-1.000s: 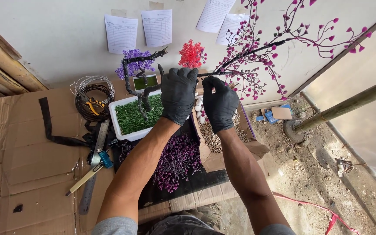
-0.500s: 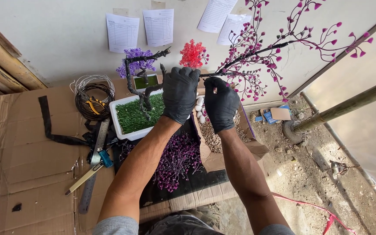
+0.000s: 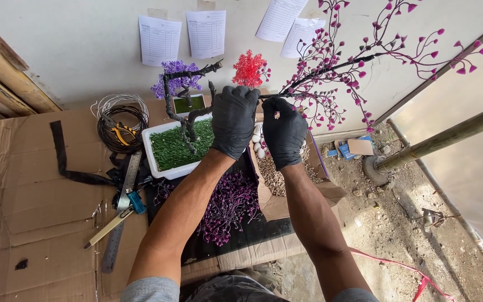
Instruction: The person assembles artificial trees by attaching small purple leaf clusters to black branches. They repeatedly pick up clusters from a tray, insert them into branch tips, and adjust the placement. The workspace includes other completed trees, a container of green material, and a box of white stones.
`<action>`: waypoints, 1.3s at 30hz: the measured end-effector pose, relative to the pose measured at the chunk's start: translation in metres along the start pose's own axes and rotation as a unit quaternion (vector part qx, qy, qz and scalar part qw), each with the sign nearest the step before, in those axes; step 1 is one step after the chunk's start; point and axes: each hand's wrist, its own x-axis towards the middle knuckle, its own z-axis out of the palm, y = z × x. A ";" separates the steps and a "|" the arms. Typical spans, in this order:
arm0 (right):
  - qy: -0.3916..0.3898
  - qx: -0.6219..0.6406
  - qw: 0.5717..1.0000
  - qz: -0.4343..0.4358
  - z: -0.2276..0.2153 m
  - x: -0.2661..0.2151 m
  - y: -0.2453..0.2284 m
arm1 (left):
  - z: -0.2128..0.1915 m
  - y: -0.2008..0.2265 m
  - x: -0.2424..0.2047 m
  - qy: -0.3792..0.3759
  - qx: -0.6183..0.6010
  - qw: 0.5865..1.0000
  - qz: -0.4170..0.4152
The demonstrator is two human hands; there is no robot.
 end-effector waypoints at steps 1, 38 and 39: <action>0.011 0.000 1.000 -0.006 0.001 -0.001 0.000 | -0.002 0.000 0.000 -0.005 -0.004 1.000 0.005; 0.081 0.036 0.995 -0.039 0.010 -0.010 -0.021 | -0.009 0.004 0.009 0.028 0.021 0.999 -0.008; 0.081 0.036 0.995 -0.039 0.009 -0.011 -0.022 | -0.011 0.004 0.010 0.028 0.021 0.999 -0.009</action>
